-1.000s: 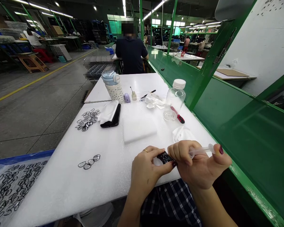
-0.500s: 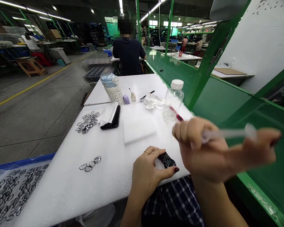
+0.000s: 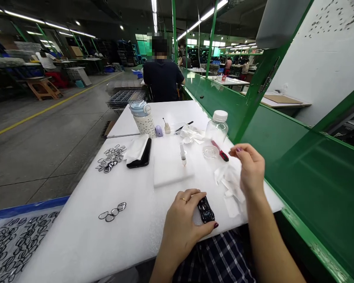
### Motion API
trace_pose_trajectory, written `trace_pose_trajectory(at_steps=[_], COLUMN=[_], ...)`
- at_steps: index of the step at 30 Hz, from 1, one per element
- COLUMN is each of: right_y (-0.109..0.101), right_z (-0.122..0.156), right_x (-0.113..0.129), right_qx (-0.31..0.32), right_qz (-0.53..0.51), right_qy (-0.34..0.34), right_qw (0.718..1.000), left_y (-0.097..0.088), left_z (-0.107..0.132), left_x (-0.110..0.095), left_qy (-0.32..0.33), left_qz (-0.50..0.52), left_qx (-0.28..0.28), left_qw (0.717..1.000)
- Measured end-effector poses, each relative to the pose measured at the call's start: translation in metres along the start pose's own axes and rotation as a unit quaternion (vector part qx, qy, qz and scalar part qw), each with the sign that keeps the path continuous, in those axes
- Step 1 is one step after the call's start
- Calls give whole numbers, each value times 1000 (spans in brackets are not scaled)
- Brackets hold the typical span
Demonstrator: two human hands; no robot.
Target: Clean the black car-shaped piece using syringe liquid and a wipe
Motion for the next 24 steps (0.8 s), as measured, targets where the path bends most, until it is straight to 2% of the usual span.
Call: trace_pose_trajectory(at_steps=[2,5,8,10,13,15,18,20,22,24], right_y=[-23,-32,-15,9,40,46,42,39,36,33], right_z=[4,13,30,45,70,78,84,89,92,94], right_x=[-23,-40,-23,0,30,36,23,13,8,4], right_qx=[36,83,125,209,360,385,387,404,395,358], right_qz=[72,143,163,127,-9,-108,-226,-264,-281,-302], right_qy=[35,59,68,75,90,125,209,245,248,246], right_qw=[996,985,976,967,928,908,869,841,839,849], left_y=[1,1,-2,-4,-9,-12,-13,-13,-11,-10], left_z=[0,0,1,3,8,12,18,20,20,19], left_x=[1,2,1,-3,-14,-18,-17,-16,-16,-16], left_qy=[4,5,11,37,99,98,29,-7,-23,-34], left_qz=[-16,-23,6,49,156,242,383,492,580,615], left_qx=[-3,-9,-27,-48,-75,-73,-76,-91,-101,-104], left_qw=[1000,1000,1000,997,980,962,920,866,808,781])
Point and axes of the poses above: each hand's wrist, its own z-axis away from the middle knuckle, its own y-axis out of the palm, x = y × z, the point moved 5 cm from there along -z, towards the middle knuckle, and after that the axes turned 12 degrees about x, right-handed, at the moved point
